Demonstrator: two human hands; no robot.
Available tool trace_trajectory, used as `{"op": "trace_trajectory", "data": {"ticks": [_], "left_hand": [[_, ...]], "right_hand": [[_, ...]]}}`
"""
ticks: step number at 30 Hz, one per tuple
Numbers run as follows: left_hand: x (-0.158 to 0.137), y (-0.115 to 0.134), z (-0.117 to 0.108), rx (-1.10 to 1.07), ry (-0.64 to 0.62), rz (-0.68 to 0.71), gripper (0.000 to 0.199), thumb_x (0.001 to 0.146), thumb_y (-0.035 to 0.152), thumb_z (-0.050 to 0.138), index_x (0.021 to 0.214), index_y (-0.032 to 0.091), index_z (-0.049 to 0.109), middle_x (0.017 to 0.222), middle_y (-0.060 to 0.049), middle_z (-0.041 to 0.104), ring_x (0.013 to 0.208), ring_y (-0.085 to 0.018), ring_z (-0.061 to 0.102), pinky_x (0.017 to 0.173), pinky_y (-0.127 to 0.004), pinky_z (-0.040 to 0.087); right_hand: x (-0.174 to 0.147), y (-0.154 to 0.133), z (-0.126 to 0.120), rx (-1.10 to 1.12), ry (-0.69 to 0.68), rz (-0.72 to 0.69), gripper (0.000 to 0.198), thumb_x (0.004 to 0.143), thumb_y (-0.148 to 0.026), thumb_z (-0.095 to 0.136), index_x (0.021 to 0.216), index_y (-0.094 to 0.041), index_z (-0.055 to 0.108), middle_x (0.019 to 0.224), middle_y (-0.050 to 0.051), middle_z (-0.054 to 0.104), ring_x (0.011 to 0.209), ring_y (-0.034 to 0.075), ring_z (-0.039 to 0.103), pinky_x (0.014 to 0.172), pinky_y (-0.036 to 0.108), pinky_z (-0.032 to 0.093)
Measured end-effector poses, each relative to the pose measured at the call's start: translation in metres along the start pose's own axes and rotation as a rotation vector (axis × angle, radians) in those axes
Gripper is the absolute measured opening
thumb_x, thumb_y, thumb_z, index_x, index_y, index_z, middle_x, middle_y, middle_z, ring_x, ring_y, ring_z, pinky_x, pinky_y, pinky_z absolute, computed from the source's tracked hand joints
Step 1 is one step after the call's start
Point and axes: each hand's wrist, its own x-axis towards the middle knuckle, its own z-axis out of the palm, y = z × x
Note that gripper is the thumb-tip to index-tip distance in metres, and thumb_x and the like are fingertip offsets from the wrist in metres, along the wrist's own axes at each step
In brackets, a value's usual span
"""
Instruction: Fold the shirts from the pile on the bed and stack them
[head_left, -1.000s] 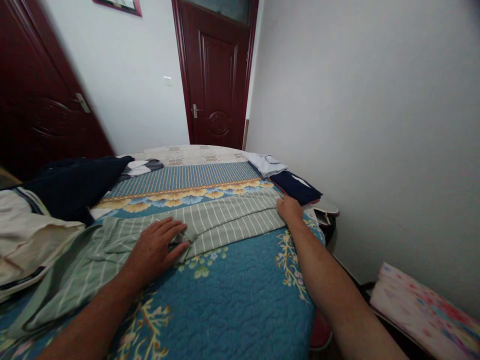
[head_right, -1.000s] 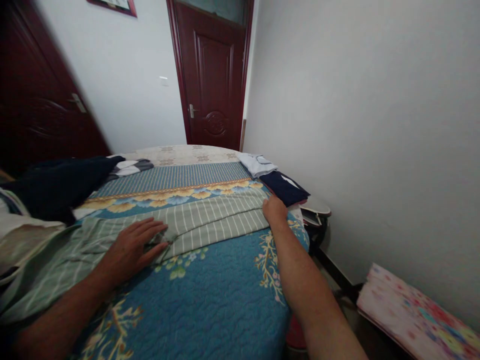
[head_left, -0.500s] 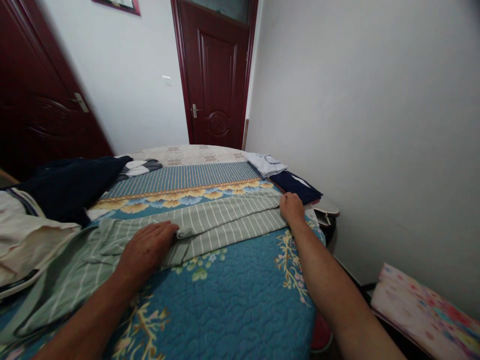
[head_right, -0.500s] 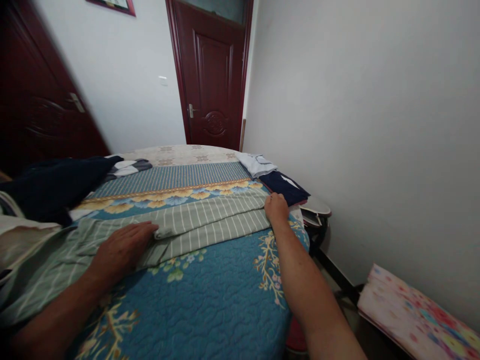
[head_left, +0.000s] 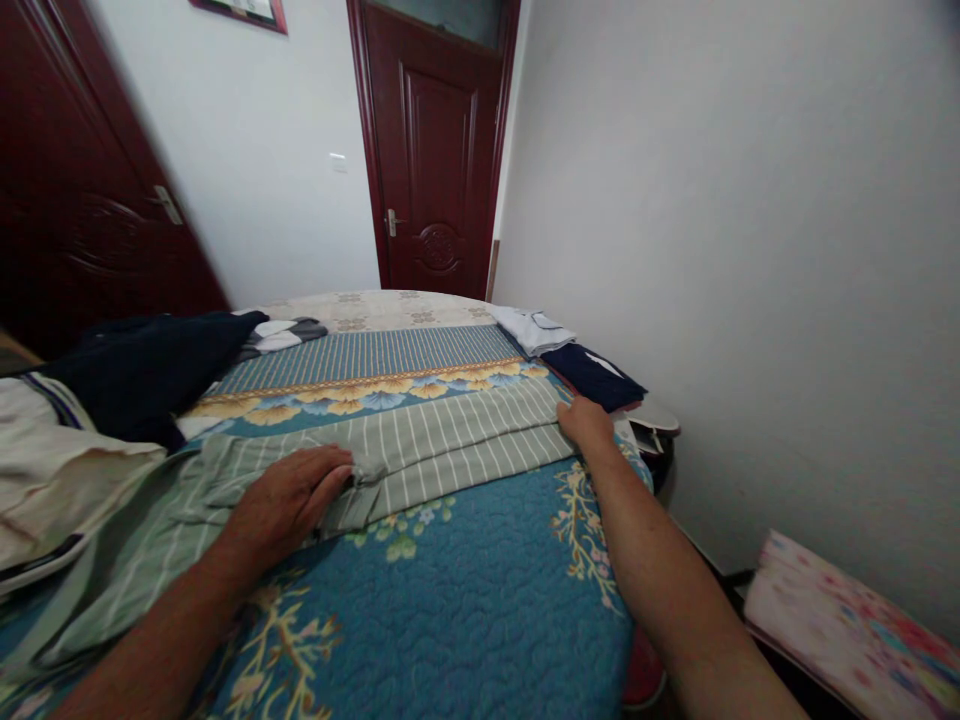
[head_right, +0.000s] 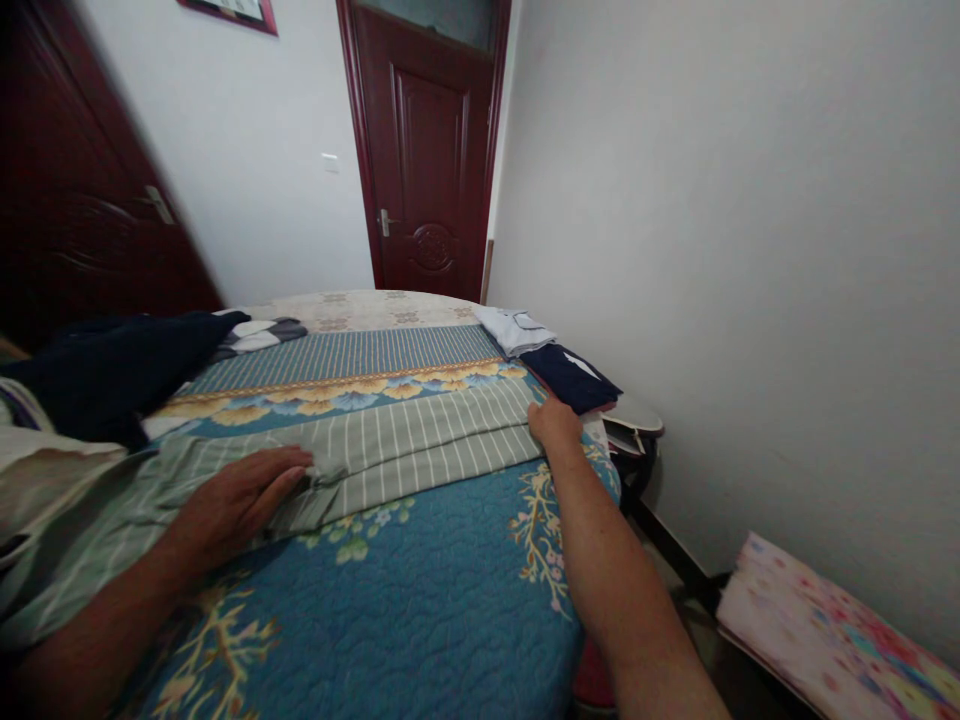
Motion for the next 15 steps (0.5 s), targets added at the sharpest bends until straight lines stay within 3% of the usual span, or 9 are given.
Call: {"op": "trace_trajectory", "data": {"ticks": [3, 8, 11, 15], "left_hand": [[-0.001, -0.003, 0.005, -0.016, -0.012, 0.004, 0.064, 0.105, 0.068, 0.036, 0.122, 0.024, 0.080, 0.135, -0.011, 0.077, 0.131, -0.031, 0.069, 0.121, -0.048, 0.048], [-0.005, -0.016, 0.016, -0.088, -0.037, 0.143, 0.055, 0.107, 0.061, 0.040, 0.131, 0.026, 0.076, 0.140, -0.007, 0.076, 0.141, -0.030, 0.064, 0.127, -0.053, 0.042], [-0.008, -0.021, 0.020, -0.129, -0.013, 0.181, 0.049, 0.108, 0.057, 0.043, 0.126, 0.026, 0.078, 0.138, -0.007, 0.076, 0.138, -0.028, 0.065, 0.124, -0.049, 0.047], [-0.007, -0.018, 0.019, -0.104, 0.111, 0.183, 0.042, 0.107, 0.049, 0.049, 0.113, 0.025, 0.083, 0.132, -0.012, 0.075, 0.123, -0.028, 0.070, 0.109, -0.045, 0.056]], "right_hand": [[0.001, -0.001, 0.000, 0.000, -0.023, -0.018, 0.058, 0.102, -0.046, 0.046, 0.133, -0.006, 0.074, 0.129, 0.028, 0.073, 0.126, 0.036, 0.069, 0.107, 0.042, 0.051], [0.003, 0.002, 0.002, 0.015, 0.034, -0.089, 0.052, 0.101, -0.040, 0.047, 0.130, -0.008, 0.076, 0.129, 0.026, 0.074, 0.124, 0.035, 0.070, 0.106, 0.039, 0.051], [0.004, 0.006, 0.001, 0.136, 0.025, -0.057, 0.049, 0.099, -0.039, 0.051, 0.129, -0.010, 0.077, 0.128, 0.023, 0.075, 0.125, 0.035, 0.069, 0.107, 0.038, 0.050], [0.010, 0.009, -0.006, 0.331, -0.078, 0.000, 0.045, 0.093, -0.036, 0.057, 0.117, -0.006, 0.082, 0.125, 0.024, 0.076, 0.128, 0.037, 0.068, 0.107, 0.035, 0.049]]}}
